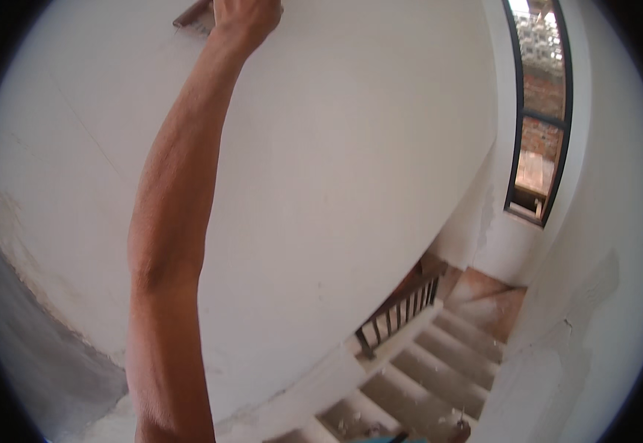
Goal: The person uses a trowel and a wooden float to apply and smooth plaster on the walls and ceiling of a stairwell. They work on the curved ceiling surface and the vertical wall sections adjacent to the stairs, moving up and down the steps to reach different areas.
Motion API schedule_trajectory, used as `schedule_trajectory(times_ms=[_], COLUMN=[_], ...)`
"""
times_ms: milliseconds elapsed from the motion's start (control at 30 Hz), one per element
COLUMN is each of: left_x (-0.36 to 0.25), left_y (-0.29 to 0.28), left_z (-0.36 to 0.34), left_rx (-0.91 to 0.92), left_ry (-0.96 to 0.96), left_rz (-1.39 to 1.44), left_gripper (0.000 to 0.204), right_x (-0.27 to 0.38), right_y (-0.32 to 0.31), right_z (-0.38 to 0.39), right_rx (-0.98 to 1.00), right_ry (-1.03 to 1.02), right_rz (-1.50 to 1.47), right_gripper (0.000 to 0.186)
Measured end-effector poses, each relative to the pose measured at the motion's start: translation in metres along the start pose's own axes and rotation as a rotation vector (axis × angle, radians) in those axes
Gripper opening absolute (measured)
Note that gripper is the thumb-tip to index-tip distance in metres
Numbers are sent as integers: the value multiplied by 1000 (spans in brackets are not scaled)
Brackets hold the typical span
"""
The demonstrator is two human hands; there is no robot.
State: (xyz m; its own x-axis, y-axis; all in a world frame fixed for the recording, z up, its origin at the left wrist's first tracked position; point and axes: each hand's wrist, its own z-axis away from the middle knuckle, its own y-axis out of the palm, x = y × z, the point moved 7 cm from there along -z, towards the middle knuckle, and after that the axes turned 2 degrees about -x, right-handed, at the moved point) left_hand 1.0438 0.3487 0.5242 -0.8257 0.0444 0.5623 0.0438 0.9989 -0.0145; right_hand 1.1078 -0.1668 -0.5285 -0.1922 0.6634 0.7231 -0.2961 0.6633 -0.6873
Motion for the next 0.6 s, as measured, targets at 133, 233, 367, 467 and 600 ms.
schedule_trajectory(times_ms=[133,233,367,467,600], left_x=[-102,-187,-209,-187,-127], left_y=[11,-6,-30,-16,-13], left_z=[119,277,350,342,244], left_rx=[-30,173,445,358,8], left_ry=[212,609,753,700,337], left_rz=[156,248,265,348,262], left_gripper=[20,23,39,41,19], right_x=[-21,8,-15,-8,13], right_y=[-12,-9,2,-22,-56], right_z=[15,20,26,46,67], right_rx=[-3,-40,-81,-65,-150], right_ry=[285,100,34,76,-202], right_rz=[-13,45,-144,-78,74], right_gripper=[34,33,33,32,30])
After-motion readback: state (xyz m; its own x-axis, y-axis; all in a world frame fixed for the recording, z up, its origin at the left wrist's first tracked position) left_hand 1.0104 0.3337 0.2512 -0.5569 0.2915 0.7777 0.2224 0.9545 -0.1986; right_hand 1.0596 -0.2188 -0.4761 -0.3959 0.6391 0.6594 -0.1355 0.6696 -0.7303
